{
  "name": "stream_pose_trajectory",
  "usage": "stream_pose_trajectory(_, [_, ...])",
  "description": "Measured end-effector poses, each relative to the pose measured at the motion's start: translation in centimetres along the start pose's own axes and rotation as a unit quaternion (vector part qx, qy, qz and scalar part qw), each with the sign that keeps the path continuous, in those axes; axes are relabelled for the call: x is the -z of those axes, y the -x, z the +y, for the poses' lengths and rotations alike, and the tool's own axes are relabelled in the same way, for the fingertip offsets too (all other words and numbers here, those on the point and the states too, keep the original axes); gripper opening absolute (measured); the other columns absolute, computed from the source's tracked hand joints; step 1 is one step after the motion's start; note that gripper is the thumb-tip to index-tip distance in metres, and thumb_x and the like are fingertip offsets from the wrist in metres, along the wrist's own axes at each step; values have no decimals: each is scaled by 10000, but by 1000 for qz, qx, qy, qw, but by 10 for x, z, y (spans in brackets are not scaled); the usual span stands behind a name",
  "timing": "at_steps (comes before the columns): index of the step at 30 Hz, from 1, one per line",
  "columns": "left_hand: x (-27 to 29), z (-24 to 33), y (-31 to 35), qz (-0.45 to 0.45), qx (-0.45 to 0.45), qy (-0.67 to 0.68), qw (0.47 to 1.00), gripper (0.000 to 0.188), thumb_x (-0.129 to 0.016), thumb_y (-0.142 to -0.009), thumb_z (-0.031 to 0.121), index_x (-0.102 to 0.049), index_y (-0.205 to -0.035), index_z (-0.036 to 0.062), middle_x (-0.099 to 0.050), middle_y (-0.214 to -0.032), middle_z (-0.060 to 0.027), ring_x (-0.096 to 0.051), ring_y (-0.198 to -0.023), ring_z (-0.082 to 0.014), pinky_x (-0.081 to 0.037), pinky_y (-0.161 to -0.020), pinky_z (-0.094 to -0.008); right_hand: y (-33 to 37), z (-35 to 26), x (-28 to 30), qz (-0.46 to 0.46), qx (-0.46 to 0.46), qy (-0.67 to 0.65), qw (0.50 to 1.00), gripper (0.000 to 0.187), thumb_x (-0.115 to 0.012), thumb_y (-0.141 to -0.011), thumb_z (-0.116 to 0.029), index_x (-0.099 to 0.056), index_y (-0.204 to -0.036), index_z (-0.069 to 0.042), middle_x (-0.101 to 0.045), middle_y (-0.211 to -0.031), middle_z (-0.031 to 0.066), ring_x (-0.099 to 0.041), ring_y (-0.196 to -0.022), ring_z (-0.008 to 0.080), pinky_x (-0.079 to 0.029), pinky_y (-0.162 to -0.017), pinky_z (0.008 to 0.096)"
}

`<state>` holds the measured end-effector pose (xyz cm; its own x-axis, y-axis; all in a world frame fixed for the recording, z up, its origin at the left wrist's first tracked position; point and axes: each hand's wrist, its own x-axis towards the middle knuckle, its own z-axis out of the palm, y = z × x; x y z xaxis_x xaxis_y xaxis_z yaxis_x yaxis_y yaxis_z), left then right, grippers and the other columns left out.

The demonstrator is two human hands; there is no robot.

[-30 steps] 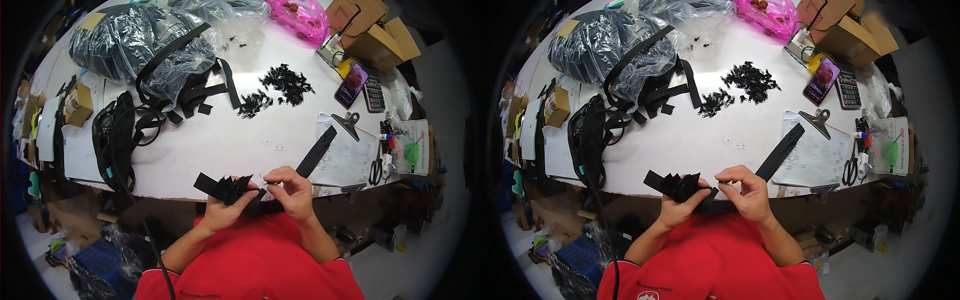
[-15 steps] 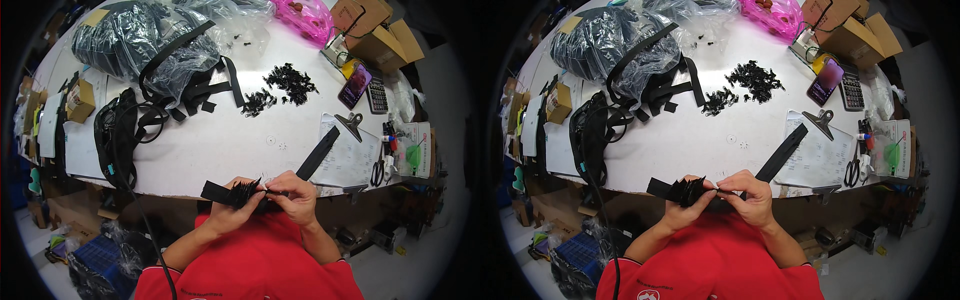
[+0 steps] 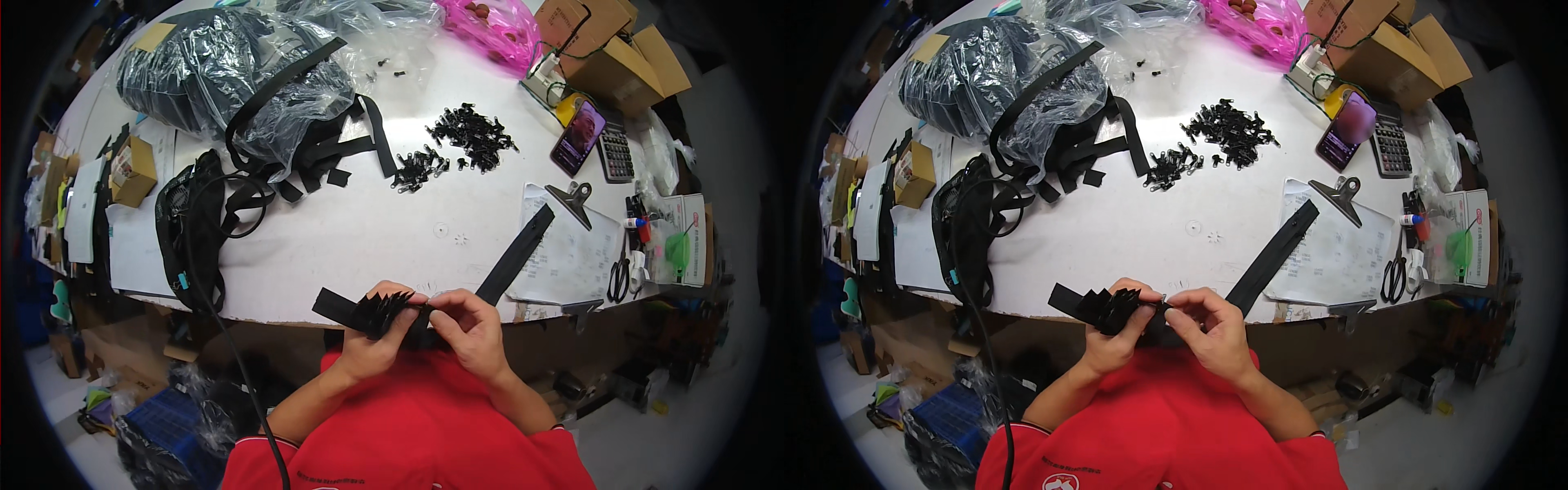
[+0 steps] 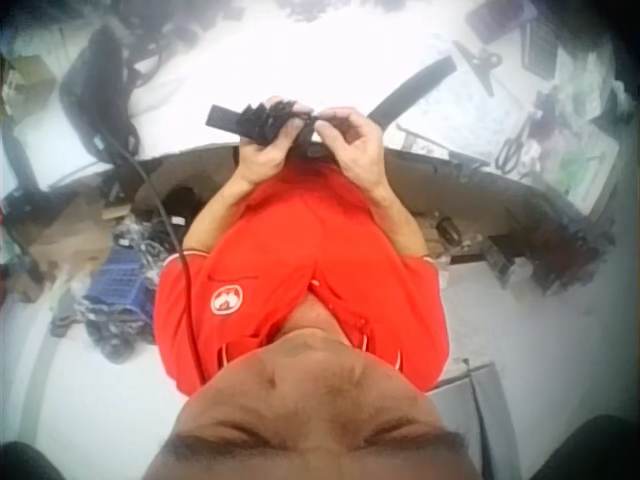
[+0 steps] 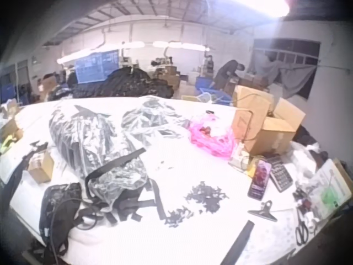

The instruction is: The person attaches small black plastic clips to the ends of black fabric straps. They hold a bundle of straps in their left hand and use their right hand to pick up clips from a pile on the table and fasten them onto the strap ends one by one.

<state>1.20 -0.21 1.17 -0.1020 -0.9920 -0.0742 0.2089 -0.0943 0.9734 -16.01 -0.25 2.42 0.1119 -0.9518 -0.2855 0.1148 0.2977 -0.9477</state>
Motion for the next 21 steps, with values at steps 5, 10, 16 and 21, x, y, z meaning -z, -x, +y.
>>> stream_pose_trajectory(5, [0,-6,3,2,42,55,998,128,-601,-962,27,-644,-1081,15,-643,-1026,-55,-611,-984,-137,-487,-893,-279,2,10,-2,-24,23,-2,999,98,-691,-903,-24,-661,-988,14,-594,-948,25,-553,-790,58,-446,-688,208])
stream_pose_trajectory(10, [-2,-6,3,-13,61,85,994,122,-591,-968,28,-640,-1078,9,-645,-1038,-51,-605,-992,-125,-485,-895,-271,1,7,-3,-38,26,-66,997,21,-658,-908,2,-648,-924,14,-595,-954,37,-542,-818,65,-439,-716,215])
stream_pose_trajectory(16, [-2,-9,3,-31,45,73,996,141,-577,-973,23,-638,-1101,21,-622,-976,-23,-539,-813,-72,-442,-726,-227,-1,9,2,-61,37,-40,997,24,-655,-886,20,-640,-902,10,-591,-940,40,-528,-795,75,-430,-703,229])
stream_pose_trajectory(21, [-3,-11,-1,-41,-47,28,998,174,-565,-974,14,-642,-1130,15,-621,-961,-32,-555,-782,-68,-454,-693,-219,-1,15,4,-56,24,-28,998,34,-666,-878,13,-640,-896,2,-592,-915,33,-513,-779,72,-414,-684,228])
